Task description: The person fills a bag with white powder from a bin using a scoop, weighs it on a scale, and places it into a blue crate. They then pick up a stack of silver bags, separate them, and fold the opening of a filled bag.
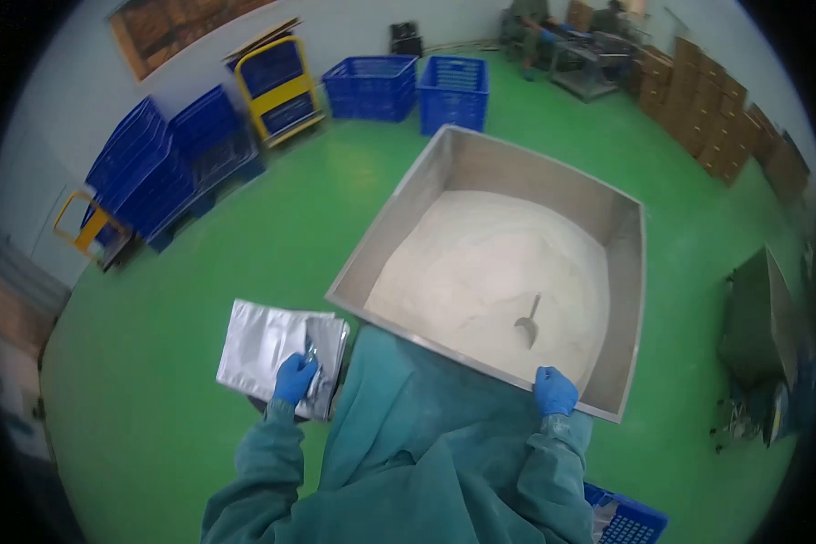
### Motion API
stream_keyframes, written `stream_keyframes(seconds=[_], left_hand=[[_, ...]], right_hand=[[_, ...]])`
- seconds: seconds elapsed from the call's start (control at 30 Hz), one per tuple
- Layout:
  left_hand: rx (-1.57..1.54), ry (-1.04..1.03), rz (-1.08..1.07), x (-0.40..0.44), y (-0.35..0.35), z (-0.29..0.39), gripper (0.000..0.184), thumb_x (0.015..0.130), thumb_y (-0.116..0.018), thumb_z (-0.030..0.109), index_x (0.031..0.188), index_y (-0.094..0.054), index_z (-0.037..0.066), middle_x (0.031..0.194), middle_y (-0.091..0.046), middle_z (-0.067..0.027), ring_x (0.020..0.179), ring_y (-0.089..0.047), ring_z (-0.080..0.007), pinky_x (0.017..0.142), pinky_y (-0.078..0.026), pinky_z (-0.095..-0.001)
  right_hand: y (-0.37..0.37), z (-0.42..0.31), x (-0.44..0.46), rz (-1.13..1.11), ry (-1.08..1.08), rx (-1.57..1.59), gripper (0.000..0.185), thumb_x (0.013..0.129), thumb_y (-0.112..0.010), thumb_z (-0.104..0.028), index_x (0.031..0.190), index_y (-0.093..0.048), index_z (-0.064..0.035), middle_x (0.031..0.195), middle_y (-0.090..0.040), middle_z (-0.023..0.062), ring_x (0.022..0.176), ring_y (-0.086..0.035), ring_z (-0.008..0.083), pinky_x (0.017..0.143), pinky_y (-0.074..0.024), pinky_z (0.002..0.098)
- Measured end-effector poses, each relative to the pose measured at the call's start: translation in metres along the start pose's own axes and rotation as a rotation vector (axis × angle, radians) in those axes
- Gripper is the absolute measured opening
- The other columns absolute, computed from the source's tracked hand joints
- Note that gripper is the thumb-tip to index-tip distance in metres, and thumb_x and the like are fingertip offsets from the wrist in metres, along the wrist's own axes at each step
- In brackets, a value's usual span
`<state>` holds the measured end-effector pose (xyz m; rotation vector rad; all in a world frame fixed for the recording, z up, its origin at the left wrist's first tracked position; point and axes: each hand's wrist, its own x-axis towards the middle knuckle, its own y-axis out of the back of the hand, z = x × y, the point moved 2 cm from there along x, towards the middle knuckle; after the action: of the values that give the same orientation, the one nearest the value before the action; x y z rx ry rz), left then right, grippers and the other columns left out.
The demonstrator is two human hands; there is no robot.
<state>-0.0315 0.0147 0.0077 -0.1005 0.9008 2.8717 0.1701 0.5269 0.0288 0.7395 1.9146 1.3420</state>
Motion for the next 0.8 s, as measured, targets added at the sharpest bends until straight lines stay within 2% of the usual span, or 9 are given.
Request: stream_keyframes(seconds=[0.07,0.13,0.17,0.2,0.33,0.47,0.53,0.63,0.8], left_hand=[[-0.253,0.31,0.044,-0.005,0.005,0.016,0.012,0.091,-0.052,0.01,0.083,-0.049,0.002,0.07,-0.047,0.0002,0.067,-0.043,-0.0072,0.058,-0.04,-0.0275],[-0.014,-0.12,0.303,0.003,0.023,-0.011,0.013,0.092,-0.043,0.003,0.098,-0.054,-0.002,0.086,-0.054,-0.0091,0.083,-0.051,-0.0145,0.073,-0.043,-0.0305],[0.315,-0.266,0.745,0.026,0.025,-0.093,0.017,0.092,-0.042,0.003,0.103,-0.054,-0.003,0.093,-0.059,-0.0143,0.087,-0.055,-0.0192,0.075,-0.044,-0.0332],[0.207,-0.098,0.46,0.014,0.047,-0.025,0.015,0.092,-0.046,0.007,0.101,-0.055,0.0,0.096,-0.064,-0.0174,0.087,-0.06,-0.0215,0.074,-0.047,-0.0357],[0.365,-0.174,0.516,-0.022,0.074,0.145,0.026,0.082,-0.069,0.022,0.099,-0.059,0.004,0.082,-0.067,-0.015,0.073,-0.066,-0.0293,0.065,-0.051,-0.0414],[0.173,-0.654,0.188,-0.036,0.02,0.264,0.031,0.076,-0.073,0.027,0.095,-0.061,0.007,0.08,-0.067,-0.0125,0.067,-0.066,-0.0296,0.059,-0.052,-0.0403],[0.497,-0.722,-0.105,-0.042,-0.025,0.302,0.033,0.079,-0.072,0.029,0.102,-0.061,0.008,0.087,-0.069,-0.0117,0.074,-0.069,-0.0291,0.062,-0.053,-0.0383],[0.682,-0.977,-0.277,-0.047,-0.106,0.312,0.02,0.081,-0.066,0.029,0.088,-0.059,0.012,0.076,-0.064,-0.0105,0.065,-0.065,-0.0307,0.054,-0.05,-0.041],[0.585,-1.197,-0.215,-0.041,-0.132,0.329,0.017,0.082,-0.061,0.027,0.087,-0.056,0.012,0.07,-0.061,-0.0096,0.061,-0.063,-0.0295,0.051,-0.049,-0.0414]], right_hand=[[-0.006,0.003,0.002,0.028,-0.047,-0.015,0.039,0.09,-0.041,-0.039,0.091,-0.07,-0.0121,0.089,-0.07,0.0145,0.082,-0.066,0.0354,0.074,-0.0501,0.0458],[-0.011,0.005,-0.002,0.038,0.016,-0.117,0.036,0.09,-0.045,-0.036,0.084,-0.07,-0.0119,0.081,-0.07,0.0095,0.079,-0.067,0.0318,0.079,-0.0477,0.0484],[-0.005,0.004,-0.009,0.061,-0.028,-0.111,0.036,0.09,-0.045,-0.036,0.084,-0.07,-0.0119,0.081,-0.07,0.0095,0.079,-0.067,0.0318,0.079,-0.0477,0.0484],[0.001,0.0,-0.017,0.108,0.016,-0.092,0.037,0.091,-0.042,-0.036,0.085,-0.071,-0.0126,0.09,-0.069,0.0116,0.087,-0.065,0.0318,0.084,-0.0465,0.0485],[-0.009,0.001,-0.028,0.161,0.114,-0.006,0.036,0.092,-0.044,-0.038,0.096,-0.071,-0.0144,0.11,-0.067,0.0102,0.107,-0.06,0.0274,0.095,-0.041,0.0504],[0.011,-0.048,-0.04,0.073,0.332,1.129,0.07,0.082,-0.07,-0.025,0.143,-0.039,-0.0138,0.141,-0.045,0.0133,0.128,-0.045,0.0281,0.109,-0.0277,0.0511],[0.088,-0.108,-0.083,0.041,0.43,1.283,0.081,0.078,-0.073,-0.018,0.147,-0.03,-0.015,0.148,-0.033,0.0175,0.132,-0.039,0.0315,0.111,-0.0257,0.0474],[0.152,-0.148,-0.106,0.314,0.826,0.887,0.074,0.079,-0.073,-0.023,0.143,-0.038,-0.0147,0.143,-0.039,0.0161,0.133,-0.034,0.0394,0.109,-0.0261,0.0525],[0.109,-0.098,-0.057,0.413,0.818,0.23,0.052,0.075,-0.072,-0.021,0.125,-0.059,-0.022,0.133,-0.052,0.0104,0.121,-0.048,0.0367,0.101,-0.0387,0.0445]])
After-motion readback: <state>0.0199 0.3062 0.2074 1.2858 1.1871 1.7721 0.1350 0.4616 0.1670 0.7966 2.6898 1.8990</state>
